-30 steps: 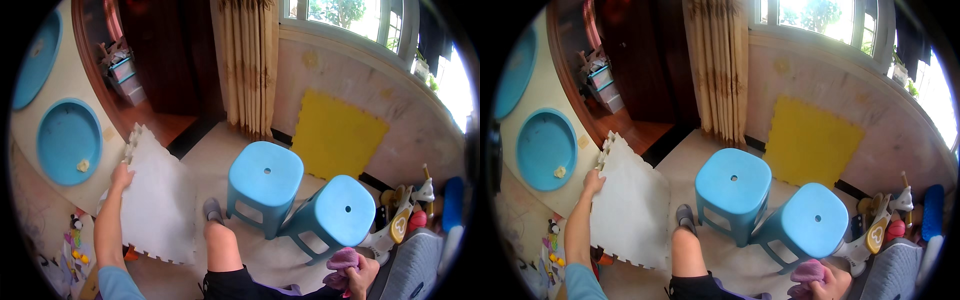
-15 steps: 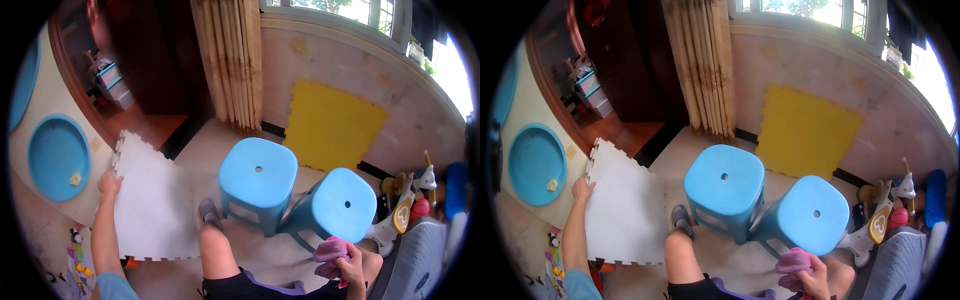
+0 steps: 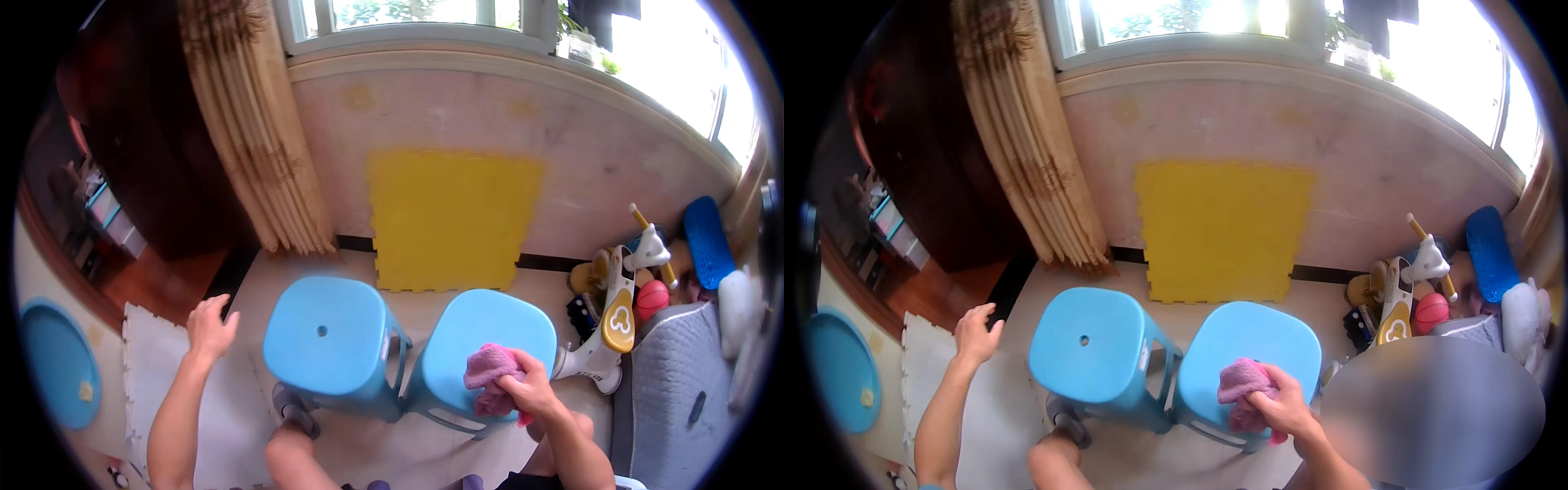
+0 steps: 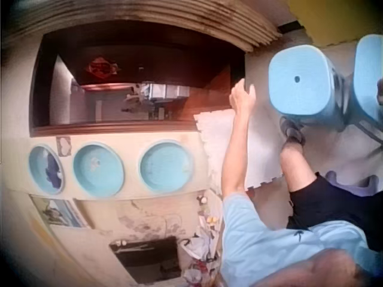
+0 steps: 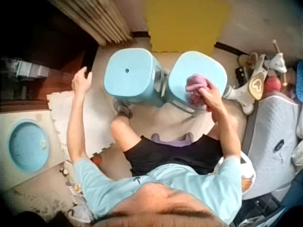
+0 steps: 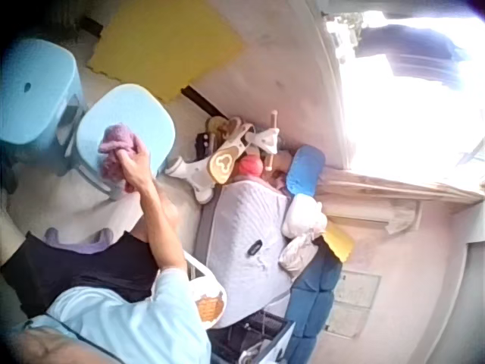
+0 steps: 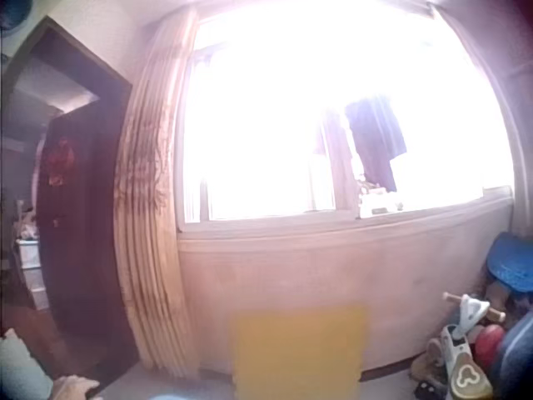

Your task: The person wipes white interlocking foam mats with pink and purple cloths. They repeatedly lift each mat, wipe its surface, and place it back down on the floor.

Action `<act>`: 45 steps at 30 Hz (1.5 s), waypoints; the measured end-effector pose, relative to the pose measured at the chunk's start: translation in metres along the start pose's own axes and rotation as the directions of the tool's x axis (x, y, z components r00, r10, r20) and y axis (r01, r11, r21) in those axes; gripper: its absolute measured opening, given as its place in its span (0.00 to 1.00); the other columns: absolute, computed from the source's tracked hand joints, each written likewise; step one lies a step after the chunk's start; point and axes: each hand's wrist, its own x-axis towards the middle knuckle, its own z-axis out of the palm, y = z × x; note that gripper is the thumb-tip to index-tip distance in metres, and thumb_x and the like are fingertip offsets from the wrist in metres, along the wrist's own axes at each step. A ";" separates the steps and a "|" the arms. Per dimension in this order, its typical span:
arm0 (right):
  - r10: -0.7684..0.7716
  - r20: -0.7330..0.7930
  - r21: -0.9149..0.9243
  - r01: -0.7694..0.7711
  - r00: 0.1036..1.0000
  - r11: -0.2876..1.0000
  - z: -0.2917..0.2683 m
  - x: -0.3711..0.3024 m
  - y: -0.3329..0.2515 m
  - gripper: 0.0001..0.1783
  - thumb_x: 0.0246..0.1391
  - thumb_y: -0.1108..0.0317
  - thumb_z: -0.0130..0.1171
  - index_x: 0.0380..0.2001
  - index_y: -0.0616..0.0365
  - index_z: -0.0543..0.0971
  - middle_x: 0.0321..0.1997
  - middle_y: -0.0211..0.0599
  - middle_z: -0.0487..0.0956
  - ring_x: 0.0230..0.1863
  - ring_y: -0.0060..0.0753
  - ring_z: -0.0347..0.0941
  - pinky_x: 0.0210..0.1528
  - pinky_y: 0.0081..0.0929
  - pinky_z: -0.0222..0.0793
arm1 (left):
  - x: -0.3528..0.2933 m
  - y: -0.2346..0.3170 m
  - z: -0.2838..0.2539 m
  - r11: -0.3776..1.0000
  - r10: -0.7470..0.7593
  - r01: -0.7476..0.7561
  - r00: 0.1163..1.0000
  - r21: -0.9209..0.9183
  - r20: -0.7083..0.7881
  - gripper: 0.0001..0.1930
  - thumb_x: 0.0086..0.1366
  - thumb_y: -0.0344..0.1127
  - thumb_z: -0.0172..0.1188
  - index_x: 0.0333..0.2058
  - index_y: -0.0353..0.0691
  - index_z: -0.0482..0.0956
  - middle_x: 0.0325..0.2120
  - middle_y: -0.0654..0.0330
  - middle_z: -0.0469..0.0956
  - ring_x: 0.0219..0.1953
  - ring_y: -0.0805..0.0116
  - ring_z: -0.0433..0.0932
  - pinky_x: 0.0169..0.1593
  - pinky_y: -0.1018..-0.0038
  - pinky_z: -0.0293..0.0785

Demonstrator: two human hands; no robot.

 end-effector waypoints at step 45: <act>-0.425 0.150 -0.514 0.438 0.893 0.738 0.015 0.027 0.043 0.26 0.54 0.56 0.66 0.55 0.54 0.79 0.43 0.45 0.81 0.43 0.53 0.78 0.44 0.45 0.76 | 0.096 0.307 -0.094 0.459 0.837 -0.885 0.402 0.077 -0.370 0.05 0.56 0.26 0.65 0.32 0.41 0.83 0.26 0.57 0.83 0.29 0.54 0.80 0.33 0.62 0.72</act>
